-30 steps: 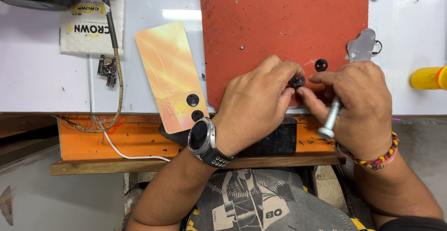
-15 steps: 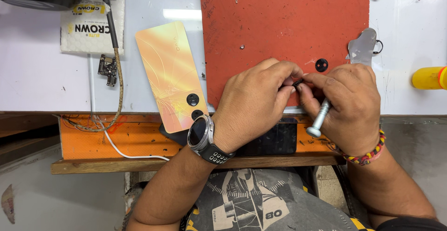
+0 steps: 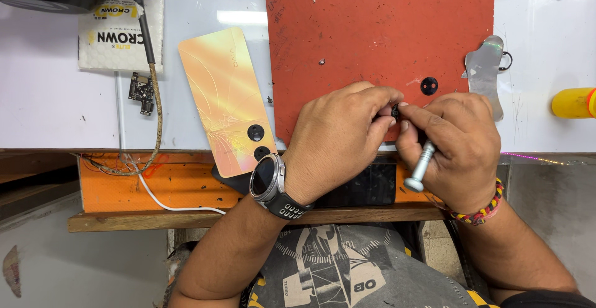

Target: The person uses a precision screwdriver to remove screws from the camera module area of a smartphone. They apply adhesive to the camera lenses on the back cover and continue unscrewing components. The person removes the camera module and places it on the workbench.

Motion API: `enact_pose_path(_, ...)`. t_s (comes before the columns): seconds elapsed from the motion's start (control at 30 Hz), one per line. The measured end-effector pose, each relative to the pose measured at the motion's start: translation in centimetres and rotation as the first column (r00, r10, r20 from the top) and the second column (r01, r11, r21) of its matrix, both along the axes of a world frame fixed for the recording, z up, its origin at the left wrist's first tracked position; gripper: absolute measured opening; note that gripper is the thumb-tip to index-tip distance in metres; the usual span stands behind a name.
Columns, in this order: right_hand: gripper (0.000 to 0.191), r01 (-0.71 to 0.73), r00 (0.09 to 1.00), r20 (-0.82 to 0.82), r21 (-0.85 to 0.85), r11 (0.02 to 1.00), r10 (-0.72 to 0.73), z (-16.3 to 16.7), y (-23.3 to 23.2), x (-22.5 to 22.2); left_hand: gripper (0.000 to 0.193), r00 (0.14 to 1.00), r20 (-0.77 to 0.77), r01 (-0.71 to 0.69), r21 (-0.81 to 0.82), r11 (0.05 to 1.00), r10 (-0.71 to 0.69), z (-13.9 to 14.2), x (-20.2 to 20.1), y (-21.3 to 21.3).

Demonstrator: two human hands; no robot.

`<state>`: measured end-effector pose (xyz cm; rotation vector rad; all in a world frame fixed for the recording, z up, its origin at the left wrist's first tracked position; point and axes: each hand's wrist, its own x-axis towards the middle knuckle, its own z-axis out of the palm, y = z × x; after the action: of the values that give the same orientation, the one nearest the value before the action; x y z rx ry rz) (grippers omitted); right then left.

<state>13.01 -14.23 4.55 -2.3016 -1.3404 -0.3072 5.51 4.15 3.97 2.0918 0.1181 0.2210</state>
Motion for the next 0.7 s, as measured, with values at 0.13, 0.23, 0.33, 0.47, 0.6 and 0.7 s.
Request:
enact_pose_path(0.13,0.023,0.012,0.999,-0.051,-0.002,1.000,-0.013,-0.24,-0.24,0.05,0.022,1.000,0.009,-0.003,0.001,1.000,0.003,-0.07,0.02,-0.02)
enact_pose_path(0.23,0.020,0.024,0.995,-0.092,-0.009,1.000,-0.024,-0.14,-0.40,0.16,0.022,0.999,0.033,-0.004,-0.002,1.000,0.004,-0.14,-0.06,-0.02)
enact_pose_path(0.33,0.018,0.035,0.992,-0.119,-0.022,0.999,-0.037,0.09,-0.46,0.27,0.023,0.999,0.047,0.004,-0.008,1.000,-0.004,-0.21,-0.17,-0.05)
enact_pose_path(0.47,0.017,0.045,0.995,-0.091,-0.034,0.998,-0.048,0.33,-0.41,0.19,0.025,0.997,0.076,0.003,0.006,1.000,-0.003,-0.26,-0.38,-0.17)
enact_pose_path(0.6,0.011,0.056,0.993,-0.102,-0.058,0.997,-0.062,0.30,-0.35,0.17,0.025,0.993,0.115,0.007,0.013,1.000,-0.009,-0.25,-0.58,-0.16)
enact_pose_path(0.7,0.010,0.065,0.993,-0.089,-0.073,0.995,-0.072,0.02,-0.20,0.27,0.023,0.992,0.123,0.012,0.018,1.000,-0.014,-0.19,-0.73,-0.18)
